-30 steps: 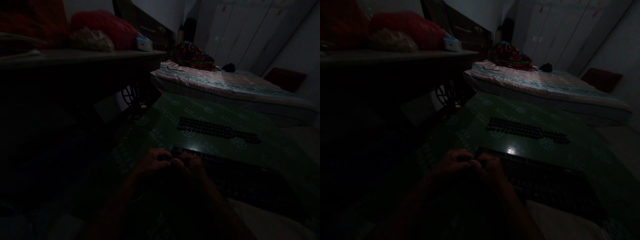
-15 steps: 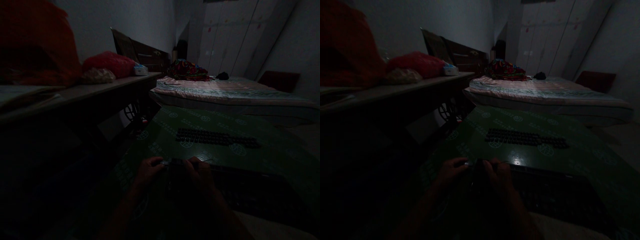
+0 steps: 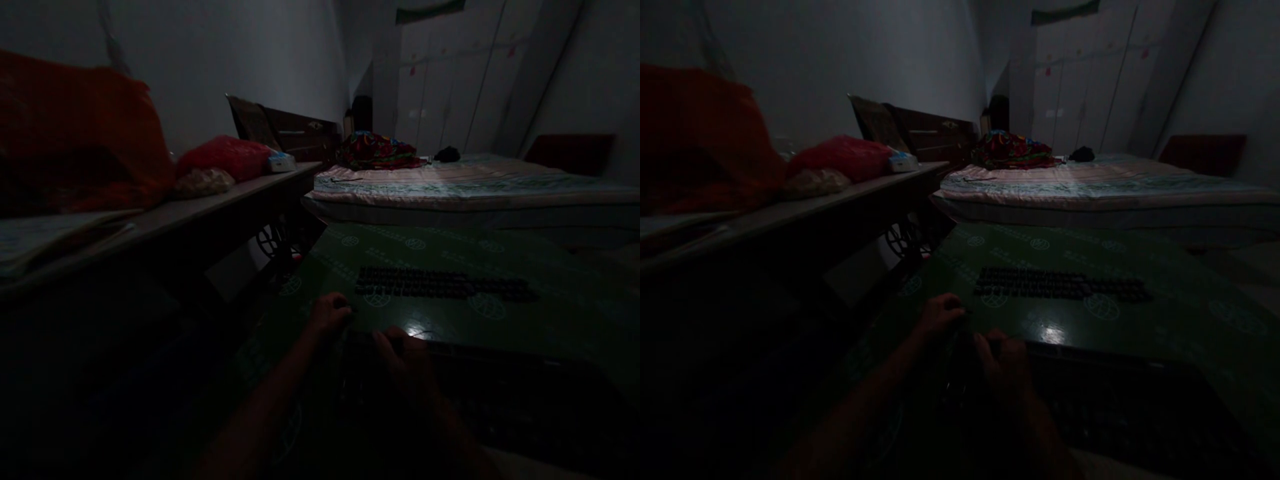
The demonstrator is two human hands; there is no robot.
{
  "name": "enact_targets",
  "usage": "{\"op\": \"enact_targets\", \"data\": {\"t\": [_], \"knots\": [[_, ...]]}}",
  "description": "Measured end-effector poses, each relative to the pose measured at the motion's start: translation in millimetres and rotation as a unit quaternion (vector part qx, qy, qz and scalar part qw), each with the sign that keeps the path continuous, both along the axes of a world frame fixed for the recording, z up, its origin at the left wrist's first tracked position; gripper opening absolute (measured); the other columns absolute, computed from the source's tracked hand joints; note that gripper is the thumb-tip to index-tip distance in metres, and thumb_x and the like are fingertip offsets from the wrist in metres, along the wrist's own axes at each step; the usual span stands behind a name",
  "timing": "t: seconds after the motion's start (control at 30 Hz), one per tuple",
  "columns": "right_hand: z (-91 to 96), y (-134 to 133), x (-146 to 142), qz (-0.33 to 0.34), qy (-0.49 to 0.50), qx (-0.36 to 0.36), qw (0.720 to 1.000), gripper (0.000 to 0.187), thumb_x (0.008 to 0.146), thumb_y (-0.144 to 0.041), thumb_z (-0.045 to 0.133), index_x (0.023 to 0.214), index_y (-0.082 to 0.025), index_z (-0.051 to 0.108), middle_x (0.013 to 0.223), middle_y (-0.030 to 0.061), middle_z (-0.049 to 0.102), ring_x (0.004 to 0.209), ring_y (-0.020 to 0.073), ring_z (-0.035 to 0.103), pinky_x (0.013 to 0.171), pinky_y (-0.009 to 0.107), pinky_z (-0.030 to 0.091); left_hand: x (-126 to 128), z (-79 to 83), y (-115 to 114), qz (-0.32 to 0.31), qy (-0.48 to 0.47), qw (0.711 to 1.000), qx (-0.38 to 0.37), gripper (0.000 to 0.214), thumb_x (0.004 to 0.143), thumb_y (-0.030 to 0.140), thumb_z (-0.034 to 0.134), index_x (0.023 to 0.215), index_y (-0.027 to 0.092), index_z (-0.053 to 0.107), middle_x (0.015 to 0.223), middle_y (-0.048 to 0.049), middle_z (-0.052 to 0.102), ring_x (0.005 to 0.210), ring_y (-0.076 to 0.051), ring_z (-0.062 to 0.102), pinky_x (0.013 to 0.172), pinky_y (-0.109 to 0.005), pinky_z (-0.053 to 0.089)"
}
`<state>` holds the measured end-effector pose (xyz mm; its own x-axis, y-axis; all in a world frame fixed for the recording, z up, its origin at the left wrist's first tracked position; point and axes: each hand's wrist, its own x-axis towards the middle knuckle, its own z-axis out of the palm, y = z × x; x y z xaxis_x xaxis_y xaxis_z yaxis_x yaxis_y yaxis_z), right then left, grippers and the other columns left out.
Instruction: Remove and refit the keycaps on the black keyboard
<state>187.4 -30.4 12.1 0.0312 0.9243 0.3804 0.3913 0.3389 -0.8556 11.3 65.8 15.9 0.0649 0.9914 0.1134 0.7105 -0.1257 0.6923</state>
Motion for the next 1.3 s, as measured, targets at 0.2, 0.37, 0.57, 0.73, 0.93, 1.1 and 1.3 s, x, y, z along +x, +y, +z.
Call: {"op": "enact_targets", "data": {"t": [0.2,0.37,0.57,0.73,0.93,1.1,1.3], "knots": [[-1.0,1,1,0.007,0.0,-0.011,1.0,0.036,0.084,-0.038,0.046,0.059,-0.016,0.06,0.048,-0.0013,0.056,0.044,0.0093,0.052,0.044,0.018,0.037,9,-17.0,26,-0.033,0.029,0.999,0.018,0.018,0.067,0.026,0.061,0.082,0.019,0.068,0.081,-0.0013,0.069,0.079,-0.018,0.062,0.072,-0.027,0.048],[-0.8,1,-1,0.003,-0.023,0.015,1.0,0.036,0.085,-0.037,0.046,0.058,-0.016,0.06,0.047,-0.0015,0.056,0.043,0.0091,0.051,0.044,0.019,0.036,7,-16.0,34,-0.058,0.07,0.995,0.044,0.016,0.067,0.026,0.063,0.08,0.019,0.07,0.085,-0.0027,0.068,0.086,-0.02,0.06,0.078,-0.031,0.045],[-2.2,1,-2,0.004,-0.038,0.041,0.998,0.038,0.086,-0.036,0.044,0.058,-0.017,0.059,0.049,-0.0009,0.056,0.044,0.009,0.051,0.046,0.019,0.037,8,-18.2,38,-0.073,0.104,0.99,0.068,0.014,0.068,0.026,0.064,0.08,0.021,0.07,0.085,-0.003,0.068,0.085,-0.02,0.058,0.079,-0.031,0.044],[-4.6,1,-3,0.003,-0.05,0.047,0.998,0.039,0.087,-0.037,0.044,0.057,-0.017,0.058,0.048,-0.0011,0.056,0.043,0.009,0.05,0.044,0.018,0.036,7,-20.9,42,-0.093,0.116,0.986,0.08,0.015,0.071,0.026,0.063,0.083,0.021,0.07,0.087,-0.003,0.069,0.086,-0.019,0.058,0.08,-0.031,0.043],[-6.5,1,-4,0.011,-0.047,0.055,0.997,0.038,0.086,-0.035,0.045,0.056,-0.016,0.058,0.048,-0.0014,0.054,0.043,0.0085,0.05,0.045,0.018,0.036,6,-21.0,45,-0.124,0.126,0.98,0.09,0.013,0.072,0.023,0.063,0.083,0.021,0.07,0.089,-0.0023,0.069,0.088,-0.019,0.059,0.084,-0.031,0.041],[-5.2,0,-4,0.01,-0.046,0.04,0.998,0.036,0.086,-0.033,0.046,0.057,-0.017,0.059,0.048,-0.0017,0.055,0.043,0.0084,0.05,0.045,0.018,0.036,6,-23.8,46,-0.129,0.126,0.979,0.097,0.013,0.073,0.024,0.063,0.083,0.021,0.07,0.089,-0.0022,0.069,0.087,-0.018,0.059,0.084,-0.032,0.04],[-6.4,1,-4,0.008,-0.052,0.056,0.997,0.035,0.085,-0.033,0.047,0.057,-0.017,0.058,0.048,-0.0018,0.055,0.043,0.0084,0.05,0.045,0.018,0.036,5,-27.9,46,-0.113,0.121,0.981,0.103,0.014,0.074,0.025,0.061,0.085,0.022,0.069,0.09,-0.0018,0.068,0.088,-0.018,0.058,0.082,-0.032,0.041]]}}
